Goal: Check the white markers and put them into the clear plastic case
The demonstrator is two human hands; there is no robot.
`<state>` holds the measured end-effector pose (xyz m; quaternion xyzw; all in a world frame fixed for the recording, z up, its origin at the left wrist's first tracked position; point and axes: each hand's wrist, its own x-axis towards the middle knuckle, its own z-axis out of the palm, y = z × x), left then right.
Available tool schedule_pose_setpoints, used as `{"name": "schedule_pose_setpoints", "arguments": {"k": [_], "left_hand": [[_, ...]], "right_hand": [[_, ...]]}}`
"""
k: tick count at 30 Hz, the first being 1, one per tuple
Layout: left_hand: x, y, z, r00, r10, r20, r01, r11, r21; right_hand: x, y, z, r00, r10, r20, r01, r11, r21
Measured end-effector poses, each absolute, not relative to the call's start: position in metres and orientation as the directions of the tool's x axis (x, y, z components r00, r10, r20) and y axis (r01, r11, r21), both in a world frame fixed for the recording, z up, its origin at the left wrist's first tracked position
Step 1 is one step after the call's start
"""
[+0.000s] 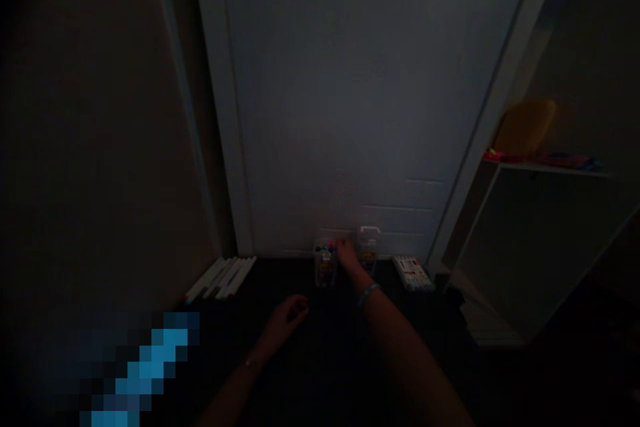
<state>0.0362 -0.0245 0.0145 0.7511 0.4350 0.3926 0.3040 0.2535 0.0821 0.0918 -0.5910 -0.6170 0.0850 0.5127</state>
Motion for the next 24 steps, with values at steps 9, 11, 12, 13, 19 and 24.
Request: {"name": "schedule_pose_setpoints", "arguments": {"k": [9,11,12,13,19,24], "left_hand": [[0.057,0.009,0.016,0.202,0.949,0.243,0.386,-0.305,0.871],[0.066,0.019,0.017,0.149,0.929,0.339,0.358,-0.370,0.857],[0.070,0.023,0.017,0.153,0.914,0.376,0.339,-0.406,0.849],[0.074,0.026,0.016,0.170,0.902,0.398,0.305,-0.432,0.849],[0.080,0.023,0.011,0.328,0.889,0.320,0.123,-0.377,0.918],[0.076,0.014,0.012,0.332,0.891,0.309,0.137,-0.369,0.919]], "right_hand": [[0.250,0.068,0.091,0.229,0.927,0.298,0.361,0.203,-0.910],[0.249,0.065,0.092,0.200,0.940,0.276,0.328,0.201,-0.923],[0.249,0.062,0.092,0.180,0.947,0.265,0.312,0.200,-0.929],[0.248,0.059,0.092,0.156,0.955,0.252,0.290,0.199,-0.936],[0.241,0.032,0.084,0.090,0.988,0.127,-0.027,0.130,-0.991],[0.242,0.015,0.089,-0.042,0.995,0.095,-0.313,0.077,-0.947]]}}
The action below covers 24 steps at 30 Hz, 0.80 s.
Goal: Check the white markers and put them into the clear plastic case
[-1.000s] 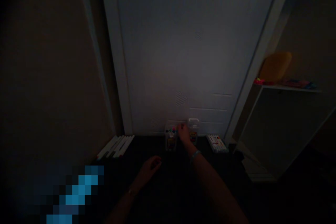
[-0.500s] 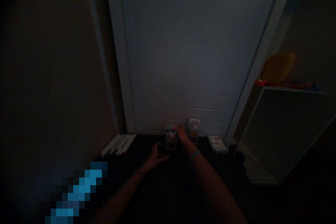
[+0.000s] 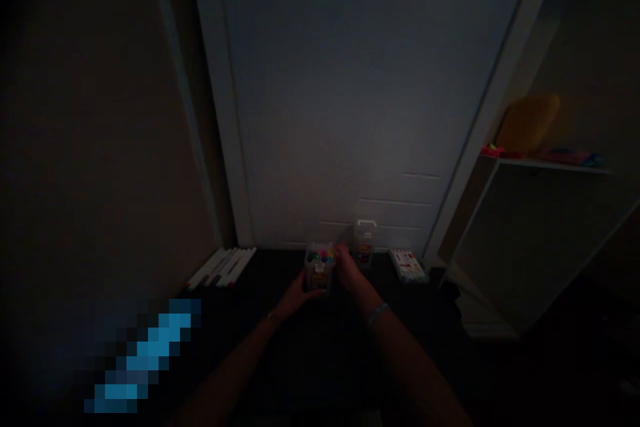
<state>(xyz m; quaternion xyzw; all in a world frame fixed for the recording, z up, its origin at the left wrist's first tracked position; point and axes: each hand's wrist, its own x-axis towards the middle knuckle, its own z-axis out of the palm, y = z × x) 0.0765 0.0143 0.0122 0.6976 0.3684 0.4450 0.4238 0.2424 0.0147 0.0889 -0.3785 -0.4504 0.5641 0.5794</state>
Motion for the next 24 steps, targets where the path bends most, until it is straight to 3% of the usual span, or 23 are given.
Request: {"name": "schedule_pose_setpoints", "arguments": {"k": [3,6,12,15,24], "left_hand": [[0.076,0.009,0.017,0.357,0.885,0.300,0.148,-0.370,0.917],[0.077,0.006,0.020,0.381,0.876,0.297,0.148,-0.375,0.915],[0.078,0.002,0.023,0.383,0.874,0.299,0.182,-0.389,0.903],[0.078,0.001,0.025,0.405,0.860,0.310,0.162,-0.401,0.902],[0.078,0.000,0.026,0.439,0.839,0.321,0.105,-0.403,0.909]], "right_hand": [[0.244,0.013,0.097,-0.073,0.986,0.152,-0.324,0.121,-0.938],[0.242,0.015,0.102,0.007,0.974,0.226,-0.277,0.219,-0.936],[0.241,0.014,0.115,0.173,0.920,0.352,-0.065,0.368,-0.928],[0.239,0.002,0.119,0.181,0.893,0.412,0.069,0.407,-0.911],[0.235,-0.038,0.098,0.068,0.791,0.609,0.230,0.581,-0.781]]}}
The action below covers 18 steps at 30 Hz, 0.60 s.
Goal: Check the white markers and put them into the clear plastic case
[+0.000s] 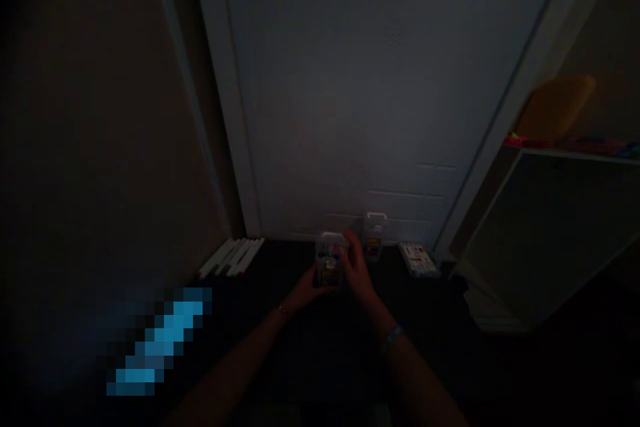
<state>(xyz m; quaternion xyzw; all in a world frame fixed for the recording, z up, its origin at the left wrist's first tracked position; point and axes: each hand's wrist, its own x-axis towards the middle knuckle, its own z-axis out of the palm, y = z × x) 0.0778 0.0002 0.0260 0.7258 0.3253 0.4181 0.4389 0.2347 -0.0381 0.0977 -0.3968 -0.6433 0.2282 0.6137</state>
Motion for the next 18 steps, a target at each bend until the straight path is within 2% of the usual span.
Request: {"name": "schedule_pose_setpoints", "arguments": {"k": [6,9,12,14,18], "left_hand": [[0.078,0.000,0.028,0.467,0.823,0.323,0.091,-0.408,0.908],[0.078,0.000,0.031,0.456,0.838,0.299,0.137,-0.397,0.907],[0.078,0.001,0.031,0.439,0.849,0.294,0.149,-0.391,0.908],[0.078,0.001,0.030,0.439,0.847,0.299,0.134,-0.391,0.911],[0.079,0.000,0.031,0.434,0.852,0.293,0.128,-0.380,0.916]], "right_hand": [[0.251,-0.048,0.096,-0.087,0.721,0.687,0.518,0.622,-0.587],[0.261,-0.048,0.108,-0.249,0.669,0.700,0.638,0.657,-0.401],[0.269,-0.046,0.119,-0.457,0.632,0.626,0.674,0.705,-0.220],[0.271,-0.044,0.122,-0.484,0.638,0.599,0.709,0.687,-0.159],[0.267,-0.042,0.120,-0.415,0.674,0.611,0.777,0.612,-0.149]]}}
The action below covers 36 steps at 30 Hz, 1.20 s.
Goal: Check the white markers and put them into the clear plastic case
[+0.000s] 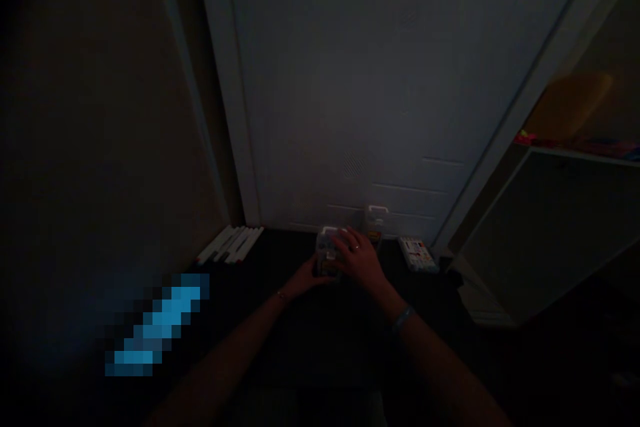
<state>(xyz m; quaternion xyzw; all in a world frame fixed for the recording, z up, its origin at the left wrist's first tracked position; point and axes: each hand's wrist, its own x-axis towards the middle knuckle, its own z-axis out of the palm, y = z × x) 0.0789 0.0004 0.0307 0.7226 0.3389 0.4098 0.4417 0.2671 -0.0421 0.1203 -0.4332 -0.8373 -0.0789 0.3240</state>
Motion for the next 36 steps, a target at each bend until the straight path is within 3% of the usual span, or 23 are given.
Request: {"name": "schedule_pose_setpoints", "arguments": {"k": [7,11,17,29,32,34,36], "left_hand": [[0.079,-0.003,0.036,0.441,0.847,0.297,0.117,-0.382,0.917],[0.079,-0.003,0.034,0.427,0.857,0.288,0.139,-0.377,0.916],[0.079,-0.003,0.033,0.442,0.843,0.308,0.115,-0.394,0.912],[0.079,-0.002,0.033,0.431,0.850,0.301,0.116,-0.383,0.916],[0.078,-0.001,0.031,0.432,0.857,0.281,0.122,-0.364,0.923],[0.077,0.001,0.029,0.429,0.861,0.273,0.120,-0.354,0.927],[0.077,0.004,0.027,0.402,0.876,0.268,0.124,-0.342,0.932]], "right_hand": [[0.267,-0.042,0.122,-0.432,0.673,0.601,0.767,0.625,-0.148],[0.265,-0.042,0.123,-0.365,0.678,0.638,0.739,0.628,-0.244],[0.257,-0.039,0.117,-0.189,0.712,0.677,0.612,0.624,-0.485],[0.245,-0.044,0.111,-0.086,0.739,0.669,0.567,0.588,-0.577],[0.240,-0.041,0.089,0.041,0.762,0.647,0.478,0.554,-0.682],[0.236,-0.039,0.068,0.146,0.807,0.572,0.333,0.504,-0.797],[0.232,-0.038,0.046,0.114,0.883,0.456,0.198,0.429,-0.881]]}}
